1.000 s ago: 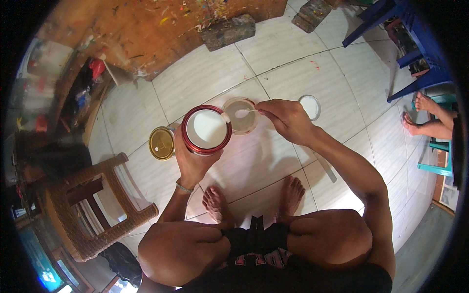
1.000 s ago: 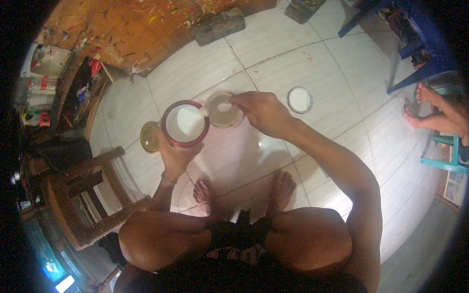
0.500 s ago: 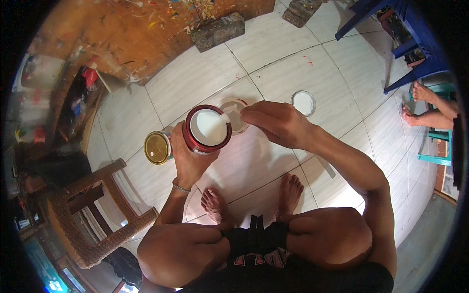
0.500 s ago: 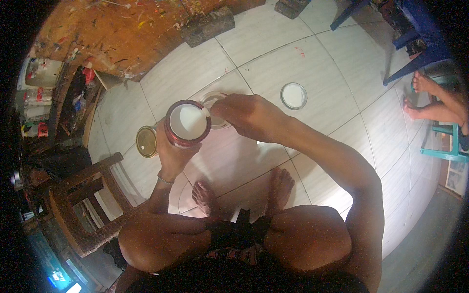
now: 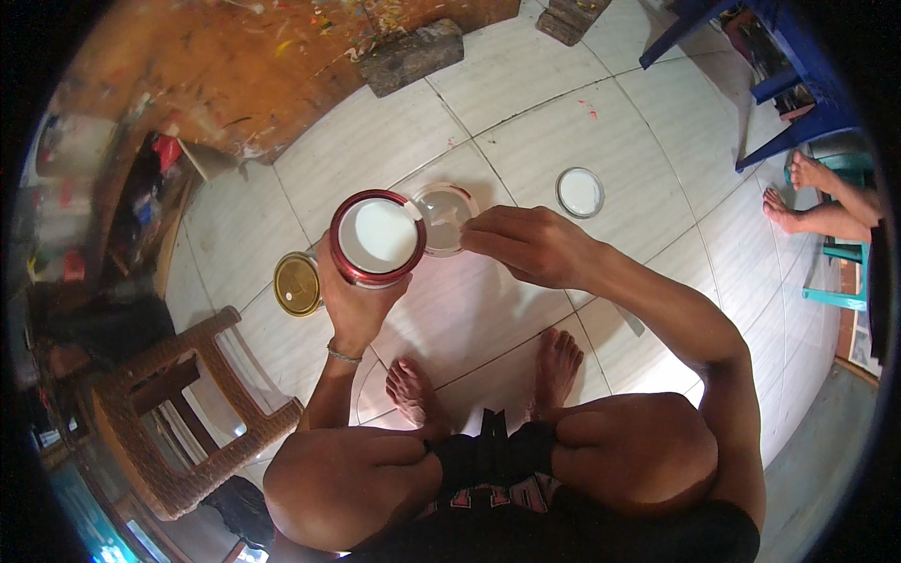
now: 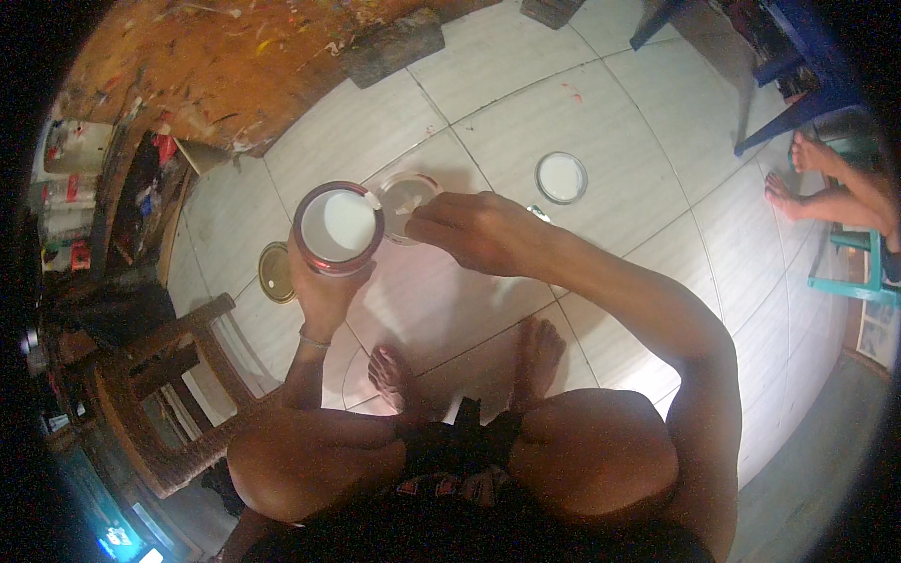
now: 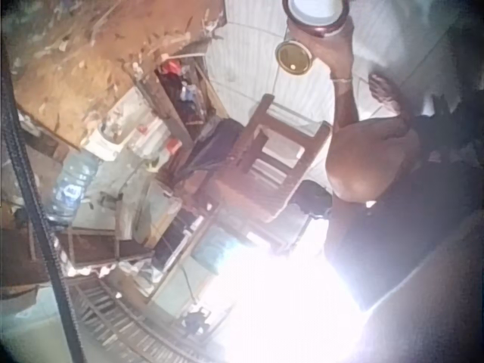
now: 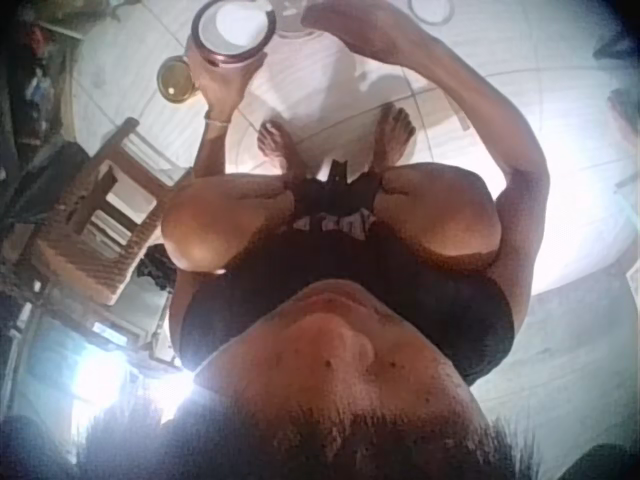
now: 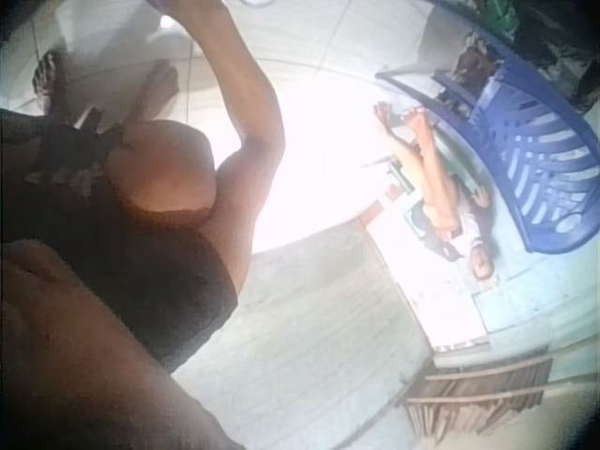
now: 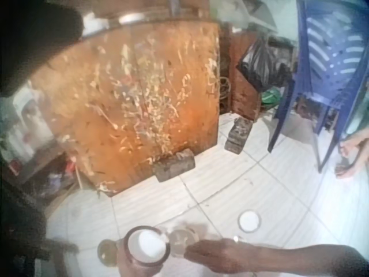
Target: The person opens a red paint can and stirs the contents with a metal tool. They then scoop white paint from a larger bucket into the red can and mix it. Finally, they scoop a clear liquid from a yellow can into the mixture and stir it again.
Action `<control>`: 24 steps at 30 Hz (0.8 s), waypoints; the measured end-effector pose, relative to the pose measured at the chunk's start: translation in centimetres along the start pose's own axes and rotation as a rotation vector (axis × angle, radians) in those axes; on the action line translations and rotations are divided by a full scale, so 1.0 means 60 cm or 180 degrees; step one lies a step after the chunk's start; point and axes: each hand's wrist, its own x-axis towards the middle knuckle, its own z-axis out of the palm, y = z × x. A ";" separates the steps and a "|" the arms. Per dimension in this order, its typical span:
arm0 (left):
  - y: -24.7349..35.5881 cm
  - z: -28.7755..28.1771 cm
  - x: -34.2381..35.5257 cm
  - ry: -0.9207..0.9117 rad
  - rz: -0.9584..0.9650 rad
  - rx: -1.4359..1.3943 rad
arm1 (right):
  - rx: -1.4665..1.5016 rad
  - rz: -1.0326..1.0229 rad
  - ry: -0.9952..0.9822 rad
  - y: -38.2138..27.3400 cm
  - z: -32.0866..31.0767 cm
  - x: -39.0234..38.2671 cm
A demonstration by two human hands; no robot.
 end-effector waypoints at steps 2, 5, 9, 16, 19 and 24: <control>-0.026 0.000 -0.010 0.0028 -0.0275 -0.0348 | -0.0053 0.0028 -0.0046 0.008 0.017 -0.003; -0.037 0.004 -0.014 0.0055 -0.0481 -0.0777 | 0.0036 0.0190 -0.0078 0.019 0.030 -0.015; -0.056 -0.016 -0.020 -0.0061 -0.0681 -0.0997 | 0.0222 0.0665 -0.0123 0.037 0.052 -0.016; -0.102 -0.031 -0.051 -0.0086 -0.1134 -0.1591 | 0.0251 0.1182 -0.0139 0.057 0.077 0.008; -0.108 -0.037 -0.067 -0.0268 -0.1286 -0.1664 | -0.0134 0.0913 -0.0254 0.072 0.096 0.009; -0.123 -0.031 -0.110 -0.0279 -0.1004 -0.1401 | -0.0467 0.0980 -0.0605 0.078 0.116 0.003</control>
